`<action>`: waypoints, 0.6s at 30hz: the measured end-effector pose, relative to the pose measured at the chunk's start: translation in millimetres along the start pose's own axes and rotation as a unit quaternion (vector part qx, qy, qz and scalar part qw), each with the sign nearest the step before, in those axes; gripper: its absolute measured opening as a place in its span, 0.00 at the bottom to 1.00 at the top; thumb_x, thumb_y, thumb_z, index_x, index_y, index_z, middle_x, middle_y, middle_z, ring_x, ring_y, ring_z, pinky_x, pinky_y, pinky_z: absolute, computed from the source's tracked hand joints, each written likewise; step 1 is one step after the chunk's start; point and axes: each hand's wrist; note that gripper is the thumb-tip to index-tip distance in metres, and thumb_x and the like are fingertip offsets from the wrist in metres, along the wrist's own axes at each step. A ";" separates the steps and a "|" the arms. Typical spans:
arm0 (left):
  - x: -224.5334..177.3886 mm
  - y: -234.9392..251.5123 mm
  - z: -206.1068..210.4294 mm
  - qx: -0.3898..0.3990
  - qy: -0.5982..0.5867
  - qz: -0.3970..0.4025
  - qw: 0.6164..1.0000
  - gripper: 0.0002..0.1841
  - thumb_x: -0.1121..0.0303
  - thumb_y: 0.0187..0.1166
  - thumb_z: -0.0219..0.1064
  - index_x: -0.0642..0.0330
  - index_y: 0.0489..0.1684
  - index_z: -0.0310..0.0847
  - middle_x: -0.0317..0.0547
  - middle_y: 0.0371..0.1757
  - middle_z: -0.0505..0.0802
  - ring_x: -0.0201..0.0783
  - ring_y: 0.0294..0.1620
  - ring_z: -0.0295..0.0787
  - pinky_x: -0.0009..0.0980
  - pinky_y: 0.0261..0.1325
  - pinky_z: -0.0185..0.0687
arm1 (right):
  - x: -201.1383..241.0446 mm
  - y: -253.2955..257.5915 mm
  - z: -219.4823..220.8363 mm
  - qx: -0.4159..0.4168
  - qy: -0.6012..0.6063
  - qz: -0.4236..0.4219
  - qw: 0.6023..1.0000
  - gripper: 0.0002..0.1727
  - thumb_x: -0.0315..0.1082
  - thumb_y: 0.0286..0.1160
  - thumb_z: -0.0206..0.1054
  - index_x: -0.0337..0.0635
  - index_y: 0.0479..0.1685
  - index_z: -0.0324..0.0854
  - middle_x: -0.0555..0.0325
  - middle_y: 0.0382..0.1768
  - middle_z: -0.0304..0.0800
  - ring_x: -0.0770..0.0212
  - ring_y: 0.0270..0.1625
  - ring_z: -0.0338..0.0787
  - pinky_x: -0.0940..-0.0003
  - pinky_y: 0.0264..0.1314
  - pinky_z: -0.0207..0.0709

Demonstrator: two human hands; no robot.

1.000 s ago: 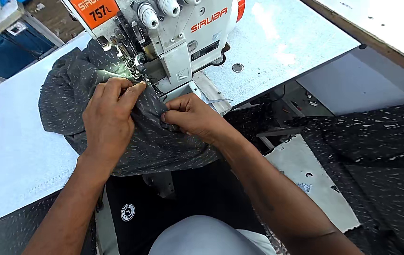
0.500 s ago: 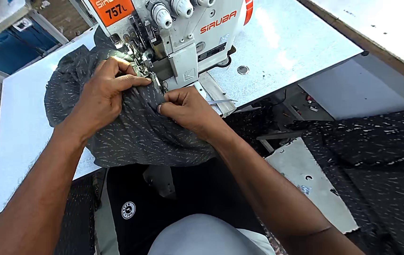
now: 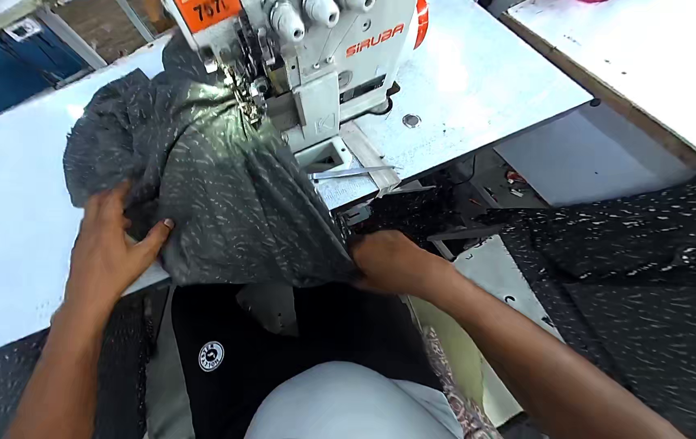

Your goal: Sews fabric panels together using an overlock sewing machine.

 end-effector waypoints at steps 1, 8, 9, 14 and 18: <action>14.5 -2.6 6.8 0.018 0.008 -0.014 1.000 0.30 0.53 0.80 0.65 0.71 0.72 0.76 0.75 0.67 0.81 0.72 0.54 0.85 0.73 0.52 0.78 | 8.0 2.9 1.0 -0.032 -0.016 -0.014 0.999 0.15 0.43 0.73 0.75 0.37 0.38 0.88 0.40 0.41 0.90 0.35 0.49 0.91 0.32 0.46 0.81; 27.2 55.1 -84.0 -0.164 -0.076 -0.039 0.983 0.23 0.60 0.93 0.51 0.75 0.71 0.71 0.67 0.63 0.85 0.45 0.61 0.85 0.45 0.69 0.79 | 105.5 48.0 -30.6 -0.281 0.455 -0.445 0.718 0.07 0.25 0.75 0.70 0.28 0.44 0.88 0.54 0.36 0.95 0.71 0.40 0.93 0.70 0.47 0.90; 31.8 71.9 -93.1 -0.190 -0.068 -0.012 0.979 0.24 0.61 0.94 0.49 0.75 0.74 0.71 0.69 0.69 0.84 0.48 0.71 0.82 0.45 0.77 0.74 | 109.0 51.8 -24.5 -0.255 0.442 -0.430 0.745 0.06 0.26 0.74 0.72 0.30 0.42 0.89 0.55 0.35 0.94 0.70 0.39 0.93 0.69 0.47 0.89; 7.9 51.0 -92.6 -0.048 -0.009 0.032 0.998 0.33 0.52 0.81 0.61 0.56 0.86 0.64 0.64 0.89 0.65 0.63 0.86 0.65 0.64 0.80 0.67 | 72.2 47.5 43.0 -0.018 0.319 -0.183 0.930 0.12 0.38 0.75 0.75 0.35 0.42 0.88 0.50 0.35 0.92 0.57 0.39 0.92 0.52 0.49 0.86; -2.9 -10.9 -16.2 0.066 -0.067 -0.169 0.981 0.42 0.35 0.79 0.61 0.64 0.80 0.68 0.67 0.66 0.87 0.69 0.59 0.87 0.76 0.59 0.76 | 50.2 76.2 66.7 -0.084 0.357 -0.045 0.929 0.18 0.40 0.73 0.76 0.36 0.54 0.86 0.45 0.45 0.93 0.48 0.50 0.94 0.40 0.58 0.85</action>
Point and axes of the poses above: each hand's wrist, its own y-axis towards the middle knuckle, its own z-axis out of the palm, x = y × z
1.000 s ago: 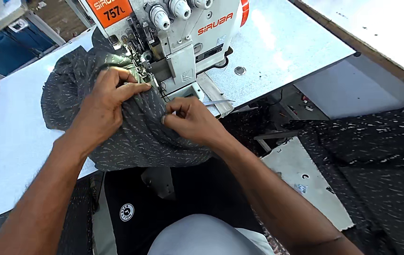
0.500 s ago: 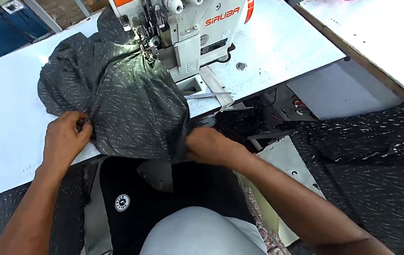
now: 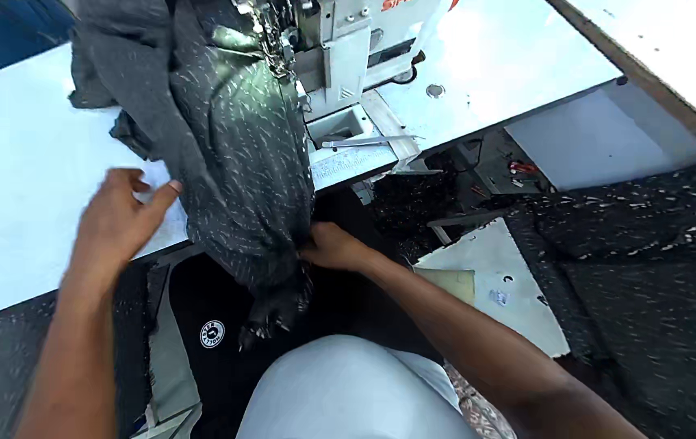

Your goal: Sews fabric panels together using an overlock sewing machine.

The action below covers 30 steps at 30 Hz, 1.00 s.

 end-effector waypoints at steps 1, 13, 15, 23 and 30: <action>-3.6 -10.2 14.1 -0.006 -0.028 -0.011 1.000 0.40 0.36 0.79 0.61 0.64 0.75 0.72 0.65 0.61 0.88 0.66 0.54 0.88 0.73 0.55 0.78 | -2.8 7.8 2.1 -0.023 0.037 0.006 0.999 0.18 0.40 0.72 0.76 0.36 0.53 0.86 0.45 0.45 0.94 0.49 0.50 0.94 0.41 0.58 0.86; 1.9 -29.0 9.3 -0.080 -0.206 -0.009 0.975 0.17 0.60 0.88 0.57 0.66 0.59 0.79 0.55 0.54 0.90 0.45 0.46 0.94 0.49 0.48 0.93 | 10.0 -28.8 -24.8 0.069 0.237 -0.068 0.967 0.15 0.33 0.80 0.70 0.32 0.58 0.81 0.50 0.42 0.94 0.59 0.40 0.95 0.60 0.48 0.91; -0.4 -23.5 17.6 -0.049 -0.167 -0.026 0.984 0.28 0.45 0.88 0.57 0.63 0.69 0.76 0.59 0.62 0.88 0.52 0.56 0.91 0.58 0.57 0.87 | 8.1 -23.9 -26.8 0.032 0.201 -0.067 0.977 0.19 0.36 0.79 0.72 0.34 0.62 0.81 0.50 0.43 0.93 0.60 0.37 0.94 0.60 0.45 0.91; -1.6 -33.8 16.1 -0.127 -0.142 0.050 0.980 0.14 0.63 0.83 0.62 0.66 0.51 0.86 0.52 0.43 0.91 0.42 0.39 0.90 0.48 0.44 0.90 | 5.6 -32.9 -37.0 -0.050 0.241 -0.119 0.962 0.19 0.43 0.90 0.58 0.37 0.39 0.85 0.58 0.27 0.88 0.67 0.26 0.87 0.69 0.32 0.85; 27.8 -27.3 -25.6 -0.240 -0.380 0.004 0.893 0.14 0.63 0.93 0.49 0.60 0.61 0.76 0.37 0.57 0.89 0.36 0.53 0.92 0.37 0.59 0.90 | -3.6 -19.7 -23.9 -0.057 0.335 -0.107 0.934 0.09 0.34 0.82 0.69 0.37 0.36 0.85 0.60 0.28 0.89 0.69 0.29 0.88 0.71 0.36 0.86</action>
Point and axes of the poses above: each hand's wrist, its own y-axis towards the middle knuckle, its own z-axis out of the palm, x = y × z
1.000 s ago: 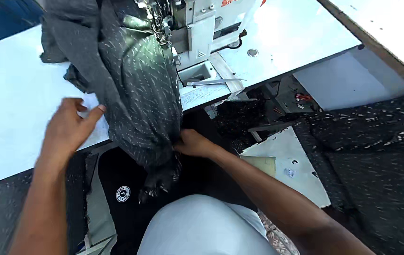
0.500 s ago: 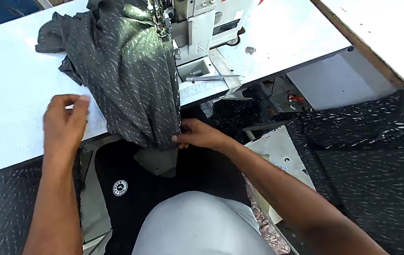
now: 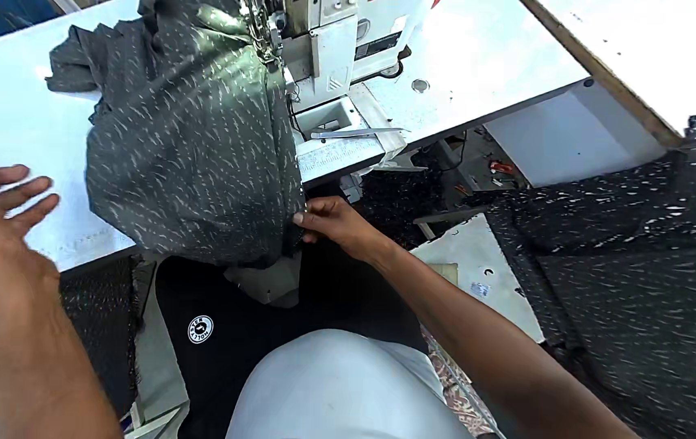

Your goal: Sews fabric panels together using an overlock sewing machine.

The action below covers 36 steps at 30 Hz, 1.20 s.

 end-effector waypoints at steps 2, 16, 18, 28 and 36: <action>2.3 16.2 -5.1 0.027 0.029 0.013 0.999 0.18 0.62 0.95 0.45 0.63 0.66 0.73 0.41 0.61 0.86 0.34 0.53 0.91 0.35 0.60 0.88 | -5.1 -4.0 -2.9 -0.019 -0.011 0.018 1.000 0.07 0.32 0.79 0.71 0.35 0.43 0.85 0.57 0.32 0.91 0.68 0.30 0.89 0.70 0.36 0.87; 18.1 -28.8 33.3 0.086 0.338 0.057 0.936 0.19 0.59 0.86 0.59 0.68 0.58 0.81 0.62 0.43 0.89 0.50 0.37 0.85 0.55 0.45 0.80 | -24.3 8.5 -35.9 -0.086 -0.127 -0.130 0.980 0.08 0.29 0.79 0.68 0.33 0.47 0.86 0.57 0.34 0.91 0.71 0.33 0.87 0.73 0.39 0.83; 15.1 -17.9 28.9 0.056 0.264 0.031 0.962 0.19 0.59 0.87 0.58 0.67 0.62 0.77 0.51 0.42 0.85 0.35 0.36 0.80 0.40 0.44 0.81 | -23.8 3.0 -33.9 -0.072 -0.112 -0.134 0.982 0.07 0.28 0.79 0.68 0.34 0.49 0.83 0.58 0.34 0.91 0.71 0.34 0.87 0.73 0.41 0.83; 16.4 31.1 51.7 0.077 0.066 -0.079 0.992 0.06 0.62 0.88 0.56 0.44 0.56 0.72 0.26 0.45 0.85 0.25 0.42 0.87 0.32 0.45 0.87 | -41.0 13.4 -11.3 -0.167 -0.077 -0.184 0.966 0.08 0.19 0.77 0.62 0.31 0.48 0.86 0.52 0.42 0.91 0.66 0.39 0.89 0.68 0.46 0.87; 16.5 29.7 46.4 0.045 0.080 -0.053 0.994 0.04 0.65 0.84 0.62 0.49 0.50 0.77 0.28 0.35 0.85 0.22 0.28 0.82 0.23 0.28 0.81 | -33.2 14.5 -7.9 -0.137 -0.159 -0.176 0.962 0.10 0.30 0.75 0.68 0.37 0.48 0.90 0.54 0.47 0.89 0.65 0.49 0.90 0.65 0.55 0.87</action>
Point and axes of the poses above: each hand's wrist, its own y-axis towards the middle knuckle, its own z-axis out of the palm, x = y × z
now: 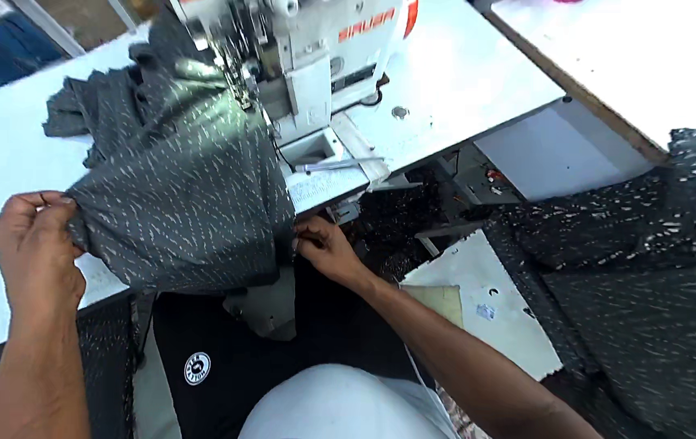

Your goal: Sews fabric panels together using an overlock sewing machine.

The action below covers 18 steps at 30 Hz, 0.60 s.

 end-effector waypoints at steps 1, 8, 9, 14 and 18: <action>-2.2 0.0 0.0 -0.004 -0.006 0.004 1.000 0.03 0.65 0.84 0.62 0.49 0.48 0.78 0.28 0.34 0.85 0.22 0.27 0.83 0.22 0.27 0.81 | -0.7 1.9 0.2 -0.003 -0.006 0.002 1.000 0.08 0.33 0.74 0.73 0.40 0.45 0.91 0.56 0.45 0.90 0.65 0.49 0.90 0.65 0.56 0.87; -16.8 -3.3 -12.5 -0.032 -0.056 0.035 0.997 0.04 0.68 0.84 0.60 0.45 0.40 0.77 0.22 0.31 0.86 0.21 0.27 0.84 0.22 0.29 0.84 | 25.8 -36.8 -23.5 0.033 0.021 0.001 0.999 0.08 0.38 0.72 0.76 0.44 0.31 0.92 0.62 0.41 0.94 0.67 0.50 0.92 0.65 0.54 0.88; -17.0 -0.7 -15.1 -0.028 -0.057 0.030 0.998 0.04 0.68 0.84 0.59 0.45 0.40 0.76 0.23 0.31 0.86 0.22 0.28 0.85 0.23 0.30 0.85 | 31.6 -46.8 -26.8 0.032 0.039 0.004 0.999 0.08 0.38 0.71 0.77 0.43 0.31 0.92 0.61 0.41 0.95 0.66 0.51 0.93 0.64 0.57 0.89; -12.6 10.5 -3.4 0.000 -0.070 0.011 0.997 0.04 0.66 0.84 0.59 0.43 0.40 0.77 0.24 0.32 0.87 0.25 0.30 0.86 0.27 0.34 0.87 | 26.7 -52.8 -25.5 -0.021 0.060 0.000 0.998 0.04 0.33 0.70 0.77 0.43 0.32 0.93 0.61 0.37 0.95 0.66 0.45 0.93 0.66 0.51 0.89; -10.0 7.8 -1.4 0.006 -0.066 -0.014 0.998 0.04 0.64 0.87 0.58 0.44 0.50 0.77 0.26 0.39 0.87 0.26 0.39 0.87 0.29 0.45 0.86 | 26.3 -56.2 -22.0 -0.045 0.072 0.011 0.996 0.05 0.32 0.68 0.78 0.40 0.31 0.92 0.60 0.33 0.95 0.67 0.39 0.93 0.68 0.46 0.88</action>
Point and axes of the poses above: each hand's wrist, its own y-axis towards the middle knuckle, its own z-axis out of the palm, x = y × z
